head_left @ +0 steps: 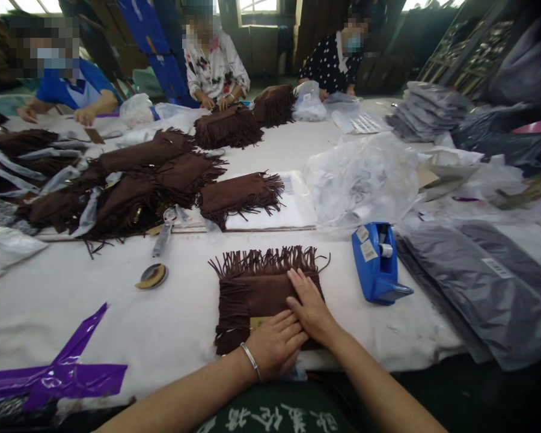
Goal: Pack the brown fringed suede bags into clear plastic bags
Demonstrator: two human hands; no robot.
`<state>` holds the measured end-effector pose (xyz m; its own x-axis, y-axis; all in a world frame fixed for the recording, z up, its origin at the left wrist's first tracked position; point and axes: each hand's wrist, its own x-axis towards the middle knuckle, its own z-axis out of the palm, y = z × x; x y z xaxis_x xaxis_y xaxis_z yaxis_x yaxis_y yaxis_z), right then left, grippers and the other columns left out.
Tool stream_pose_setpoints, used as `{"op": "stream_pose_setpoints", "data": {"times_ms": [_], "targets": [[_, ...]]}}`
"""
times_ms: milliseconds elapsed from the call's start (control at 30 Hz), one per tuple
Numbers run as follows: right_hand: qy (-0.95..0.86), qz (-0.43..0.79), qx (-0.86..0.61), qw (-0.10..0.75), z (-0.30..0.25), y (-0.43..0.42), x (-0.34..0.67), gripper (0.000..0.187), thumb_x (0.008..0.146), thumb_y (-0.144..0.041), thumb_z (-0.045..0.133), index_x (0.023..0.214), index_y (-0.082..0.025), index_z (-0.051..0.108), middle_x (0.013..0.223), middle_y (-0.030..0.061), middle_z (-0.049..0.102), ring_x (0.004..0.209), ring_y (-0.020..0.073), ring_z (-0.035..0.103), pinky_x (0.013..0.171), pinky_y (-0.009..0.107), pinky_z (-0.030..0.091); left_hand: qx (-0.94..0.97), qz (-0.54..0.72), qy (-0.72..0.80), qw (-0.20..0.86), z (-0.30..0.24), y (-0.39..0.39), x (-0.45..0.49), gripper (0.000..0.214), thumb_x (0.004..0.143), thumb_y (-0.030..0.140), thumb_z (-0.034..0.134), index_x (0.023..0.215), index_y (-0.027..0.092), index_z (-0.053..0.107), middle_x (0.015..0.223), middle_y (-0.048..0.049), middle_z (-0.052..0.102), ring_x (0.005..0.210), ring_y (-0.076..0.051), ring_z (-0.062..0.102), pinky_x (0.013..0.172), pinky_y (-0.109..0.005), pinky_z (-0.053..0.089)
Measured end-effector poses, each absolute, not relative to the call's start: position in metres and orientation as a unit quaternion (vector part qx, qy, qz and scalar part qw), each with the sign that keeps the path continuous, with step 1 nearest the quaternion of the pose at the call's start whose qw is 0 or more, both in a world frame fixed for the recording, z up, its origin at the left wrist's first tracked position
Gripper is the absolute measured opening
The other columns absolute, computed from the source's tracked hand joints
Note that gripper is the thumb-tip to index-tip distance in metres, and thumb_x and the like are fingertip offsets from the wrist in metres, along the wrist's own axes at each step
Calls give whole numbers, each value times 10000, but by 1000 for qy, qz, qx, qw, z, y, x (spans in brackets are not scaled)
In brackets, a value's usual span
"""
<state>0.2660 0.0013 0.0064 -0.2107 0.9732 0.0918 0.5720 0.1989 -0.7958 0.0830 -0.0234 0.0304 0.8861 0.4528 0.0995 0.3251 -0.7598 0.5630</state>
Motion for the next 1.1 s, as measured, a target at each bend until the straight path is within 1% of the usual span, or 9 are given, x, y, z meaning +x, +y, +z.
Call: {"op": "stream_pose_setpoints", "data": {"times_ms": [100,167,267,367,433,567,733,933,1100], "targets": [[-767,232,-550,235,6,0,247,536,949,-415,316,1434,-198,245,1499,87,225,1386,229,117,1115,516,130,899,178,217,336,45,-26,85,317,868,292,482,1120,156,616,1153,-125,634,1144,-247,539,1095,-412,305],[-771,287,-509,253,15,-6,246,507,953,-403,320,1426,-227,271,1495,67,243,1383,229,134,1119,515,135,865,243,200,390,58,-28,78,268,881,262,470,1066,174,643,1050,-93,684,1051,-210,600,1019,-365,398],[-701,451,-441,331,31,-23,265,435,953,-418,323,1346,-266,429,1440,40,366,1346,243,263,1121,489,182,783,331,253,462,71,-24,43,241,893,239,456,948,173,681,903,-66,717,921,-179,649,891,-309,479],[-466,535,-516,480,31,-34,306,446,948,-475,291,1213,-230,553,1293,86,538,1204,268,479,1073,488,310,584,373,522,497,67,-12,-18,308,913,336,442,855,150,680,822,-75,709,832,-184,659,828,-317,504],[-289,573,-582,499,21,-29,337,476,937,-514,295,1155,-193,571,1211,119,595,1135,271,542,1043,473,365,410,370,627,549,55,-2,-59,323,901,387,466,938,125,650,899,-102,704,882,-206,658,845,-342,506],[-130,703,-580,390,3,7,370,440,929,-463,377,1125,-119,569,1179,171,605,1114,263,560,1013,413,413,182,339,578,719,33,26,-96,424,866,431,520,1125,98,562,1126,-158,640,1022,-227,626,939,-366,468],[-139,830,-481,246,13,74,336,384,900,-464,481,1024,-124,609,1083,135,660,1040,249,608,960,391,458,160,206,454,852,21,81,-72,549,830,566,506,1091,90,589,1072,-147,665,945,-216,652,870,-332,488],[-164,901,-370,155,16,132,288,416,926,-462,417,1031,-120,628,1076,105,666,1093,222,577,1034,362,372,142,121,325,927,2,140,-28,562,838,585,473,1094,99,595,1060,-119,674,1024,-218,620,973,-334,416],[-238,899,-347,119,15,154,276,454,915,-484,420,1071,-113,629,1072,105,667,1082,236,579,1046,395,352,185,87,305,930,-3,166,3,505,833,566,505,1023,114,620,944,-82,702,900,-173,654,961,-307,423]]}}
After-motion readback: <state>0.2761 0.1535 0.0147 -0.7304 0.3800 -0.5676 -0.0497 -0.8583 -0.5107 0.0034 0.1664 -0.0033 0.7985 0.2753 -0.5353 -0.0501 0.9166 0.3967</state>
